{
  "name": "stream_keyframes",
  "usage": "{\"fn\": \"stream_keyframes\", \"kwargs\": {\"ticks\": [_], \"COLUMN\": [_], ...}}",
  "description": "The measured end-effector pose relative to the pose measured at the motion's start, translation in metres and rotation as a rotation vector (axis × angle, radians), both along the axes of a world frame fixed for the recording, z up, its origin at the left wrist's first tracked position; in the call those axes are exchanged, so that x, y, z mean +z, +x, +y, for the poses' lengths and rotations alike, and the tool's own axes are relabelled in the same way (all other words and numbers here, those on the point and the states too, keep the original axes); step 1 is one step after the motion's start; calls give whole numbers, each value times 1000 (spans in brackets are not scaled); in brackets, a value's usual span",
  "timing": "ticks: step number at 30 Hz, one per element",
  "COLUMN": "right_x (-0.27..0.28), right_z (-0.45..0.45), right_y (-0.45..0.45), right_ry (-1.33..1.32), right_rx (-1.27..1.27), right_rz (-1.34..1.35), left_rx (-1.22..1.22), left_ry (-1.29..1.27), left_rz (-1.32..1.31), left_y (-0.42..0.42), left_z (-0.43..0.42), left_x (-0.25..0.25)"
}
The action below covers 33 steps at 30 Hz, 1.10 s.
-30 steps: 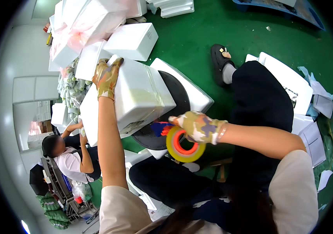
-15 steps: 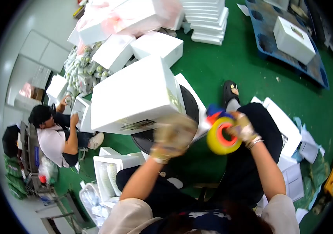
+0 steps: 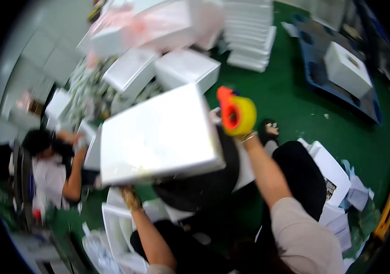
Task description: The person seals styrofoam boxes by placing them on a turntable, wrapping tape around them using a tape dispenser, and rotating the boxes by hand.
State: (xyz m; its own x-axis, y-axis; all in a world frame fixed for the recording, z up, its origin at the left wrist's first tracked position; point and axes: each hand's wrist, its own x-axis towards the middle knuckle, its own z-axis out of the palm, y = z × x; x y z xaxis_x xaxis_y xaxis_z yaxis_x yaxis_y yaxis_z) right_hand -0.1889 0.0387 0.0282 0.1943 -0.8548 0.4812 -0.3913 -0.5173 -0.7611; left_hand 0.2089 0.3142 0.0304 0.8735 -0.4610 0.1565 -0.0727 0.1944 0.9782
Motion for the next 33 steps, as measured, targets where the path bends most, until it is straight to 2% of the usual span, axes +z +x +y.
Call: {"fn": "stream_keyframes", "kwargs": {"ticks": [1, 2, 3, 4, 5, 6, 7, 8, 10, 12, 14, 15, 17, 18, 19, 20, 21, 22, 23, 24, 25, 26, 27, 28, 29, 30, 31, 32, 33], "right_x": [4, 3, 20, 15, -21, -56, -56, -55, -53, -49, -41, -36, -19, -7, 11, 37, 70, 109, 149, 172, 196, 194, 193, 180, 172, 198, 168, 134, 125], "right_z": [-3, -9, 10, 16, 30, 45, 67, 88, 125, 148, 155, 152, 129, 111, 86, 55, 23, -5, -33, -47, -61, -60, -60, -57, -53, -25, -17, -8, 16], "right_y": [10, 11, 8, -9, -14, -19, -31, -52, -93, -148, -210, -245, -324, -366, -412, -460, -506, -548, -589, -617, -644, -654, -664, -672, -674, -627, -636, -649, -623], "right_ry": [29, -336, -348, -382, -4, 341, 645, 812, 952, 933, 827, 742, 494, 360, 219, 91, -1, -22, -38, -65, -74, -74, -72, -150, -224, -158, -166, -173, -143], "right_rx": [-126, -231, -237, -211, -26, 43, 70, 79, 62, 33, 9, 3, 37, 73, 121, 162, 156, 13, -136, -362, -598, -670, -742, -774, -796, -719, -550, -385, -303], "right_rz": [-83, -96, -237, -22, -389, -829, -1058, -1172, -1344, -1443, -1509, -1521, -1502, -1479, -1445, -1410, -1397, -1448, -1490, -1524, -1540, -1518, -1495, -1300, -1102, -1405, -1336, -1265, -1179], "left_rx": [-116, -222, -335, -424, -31, 161, 135, -31, -291, -436, -377, -377, -494, -581, -636, -734, -913, -1094, -1207, -1424, -1514, -1598, -1618, -1636, -1671, -1701, -1660, -1648, -1573], "left_ry": [-61, -109, -180, -235, -43, 72, 11, -57, 125, 20, 314, 314, 373, 521, 391, 340, 320, 338, 98, -65, -148, -224, -193, -164, -134, -103, -103, 62, 191], "left_rz": [99, 202, 403, 615, 489, 214, -34, -106, -346, -992, -1412, -1276, -1286, -1137, -1117, -941, -966, -995, -895, -506, -414, -322, -469, -612, -612, -611, -649, -681, -676], "left_y": [11, 21, 9, -7, -29, -42, -20, -31, 11, -67, -200, -269, -373, -435, -471, -519, -551, -580, -603, -616, -627, -626, -614, -599, -576, -545, -504, -461, -414], "left_z": [-10, -19, -38, -59, -86, -107, -121, -144, -216, -287, -339, -360, -434, -445, -494, -485, -509, -524, -542, -507, -497, -490, -473, -451, -430, -407, -372, -329, -287], "left_x": [-26, -52, -27, 3, 38, 47, 32, 44, 4, 51, 117, 140, 166, 219, 219, 266, 288, 310, 309, 323, 313, 300, 287, 271, 249, 224, 204, 209, 211]}}
